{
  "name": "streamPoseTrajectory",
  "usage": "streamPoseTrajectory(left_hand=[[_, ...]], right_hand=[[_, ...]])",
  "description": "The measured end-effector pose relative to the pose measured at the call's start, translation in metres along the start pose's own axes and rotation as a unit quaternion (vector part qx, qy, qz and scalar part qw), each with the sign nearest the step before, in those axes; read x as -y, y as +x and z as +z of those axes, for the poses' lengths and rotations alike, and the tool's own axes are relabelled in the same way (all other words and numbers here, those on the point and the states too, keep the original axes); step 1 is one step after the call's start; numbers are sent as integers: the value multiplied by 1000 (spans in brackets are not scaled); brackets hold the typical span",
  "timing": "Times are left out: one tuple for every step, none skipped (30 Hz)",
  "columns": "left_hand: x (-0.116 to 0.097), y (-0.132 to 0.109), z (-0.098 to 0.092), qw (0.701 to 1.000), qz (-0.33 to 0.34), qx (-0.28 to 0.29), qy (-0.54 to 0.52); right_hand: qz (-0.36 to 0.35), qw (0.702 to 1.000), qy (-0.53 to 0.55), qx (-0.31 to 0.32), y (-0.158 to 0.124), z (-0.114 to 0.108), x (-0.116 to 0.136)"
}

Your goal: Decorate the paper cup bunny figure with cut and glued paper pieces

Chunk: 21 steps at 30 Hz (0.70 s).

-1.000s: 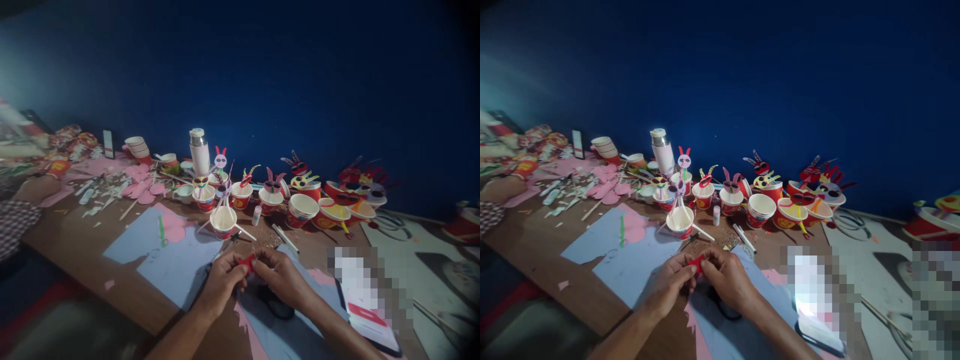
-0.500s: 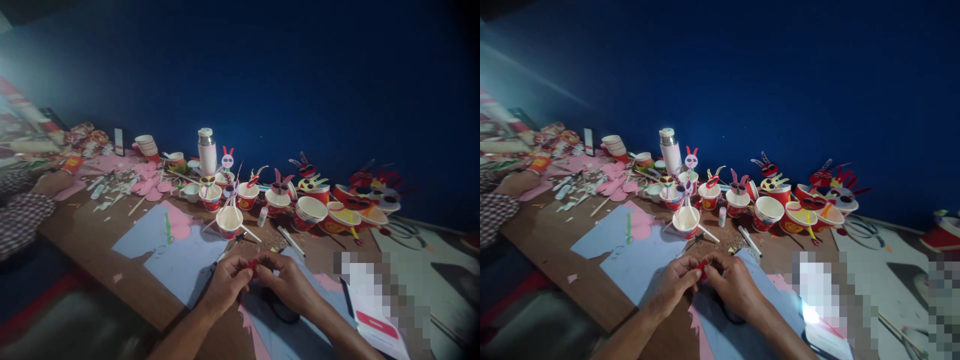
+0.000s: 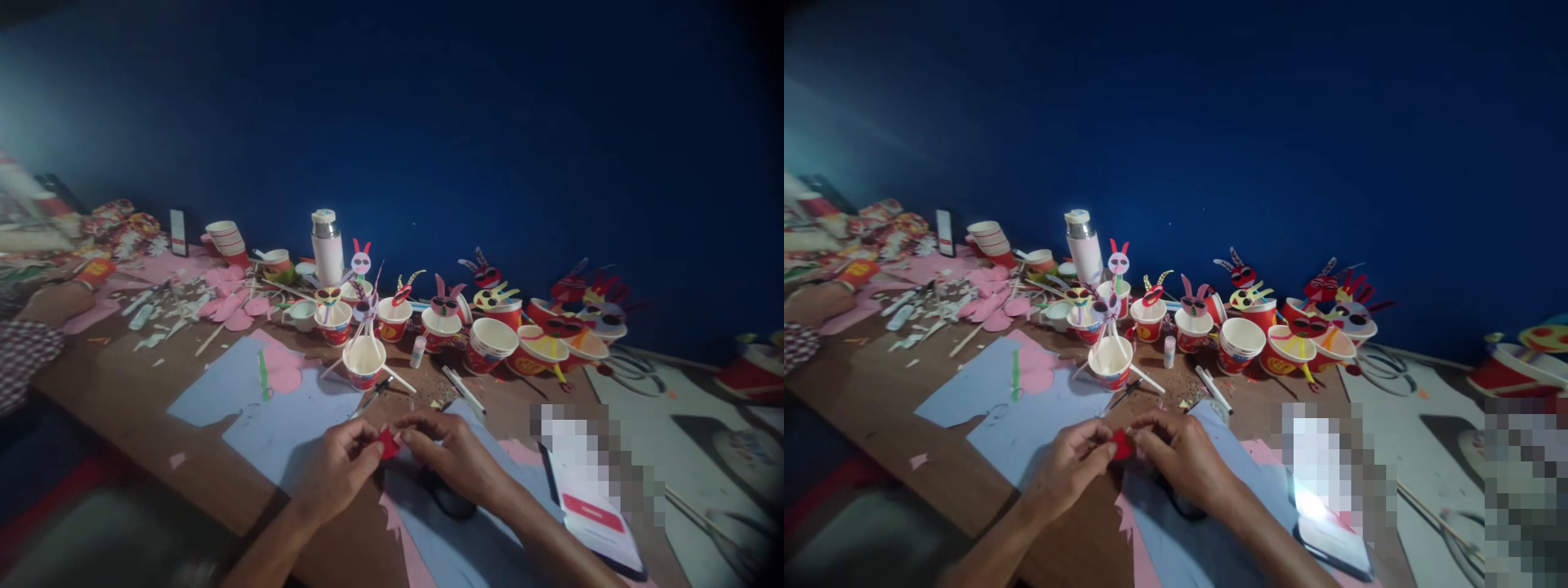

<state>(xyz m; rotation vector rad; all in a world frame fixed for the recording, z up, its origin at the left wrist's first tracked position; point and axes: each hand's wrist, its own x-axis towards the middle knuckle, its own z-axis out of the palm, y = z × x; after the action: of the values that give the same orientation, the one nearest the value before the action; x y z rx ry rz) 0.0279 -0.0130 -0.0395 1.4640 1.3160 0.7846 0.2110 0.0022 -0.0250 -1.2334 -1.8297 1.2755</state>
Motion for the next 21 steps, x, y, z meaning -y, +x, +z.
streamPoseTrajectory(left_hand=[[2,-1,-5,999,13,-8,41],[5,-1,-10,995,26,-15,91],[8,-2,-15,989,41,-19,144],[11,-1,-20,979,55,-24,194],[14,-1,-25,969,68,-32,236],[16,0,-31,959,79,-43,268],[16,2,-37,951,87,-58,290],[16,5,-43,944,98,-81,303],[13,8,-50,938,114,-106,311],[10,12,-56,930,137,-128,315],[5,17,-63,920,165,-163,315],[0,23,-68,913,184,-181,317],[-5,30,-73,910,189,-184,321],[-10,37,-76,907,188,-178,331],[-14,45,-78,907,187,-172,336],[-17,52,-79,908,184,-159,342],[-19,59,-79,909,182,-145,346],[-20,65,-78,911,180,-128,348],[-21,71,-76,913,176,-111,352],[-21,75,-74,914,171,-98,355],[-22,79,-72,915,167,-86,358]], right_hand=[[4,1000,1,-10,1,-4,0],[6,1000,-1,-24,2,-9,0],[9,999,-6,-41,3,-15,0],[9,998,-14,-55,5,-21,0],[8,997,-24,-67,6,-27,0],[6,996,-35,-78,7,-33,-1],[3,995,-46,-87,7,-38,-1],[1,994,-56,-95,8,-43,-3],[-1,993,-63,-99,8,-47,-4],[-3,993,-68,-101,8,-50,-5],[-4,992,-71,-100,7,-52,-7],[-6,992,-72,-99,7,-53,-8],[-6,992,-74,-97,6,-54,-8],[-7,992,-77,-96,6,-54,-9],[-7,992,-81,-94,5,-54,-8],[-9,992,-85,-93,4,-54,-7],[-8,992,-89,-89,3,-54,-6],[-8,992,-90,-87,2,-54,-5],[-5,992,-89,-85,2,-54,-5],[-2,993,-85,-84,1,-54,-4],[1,993,-80,-84,1,-54,-4]])
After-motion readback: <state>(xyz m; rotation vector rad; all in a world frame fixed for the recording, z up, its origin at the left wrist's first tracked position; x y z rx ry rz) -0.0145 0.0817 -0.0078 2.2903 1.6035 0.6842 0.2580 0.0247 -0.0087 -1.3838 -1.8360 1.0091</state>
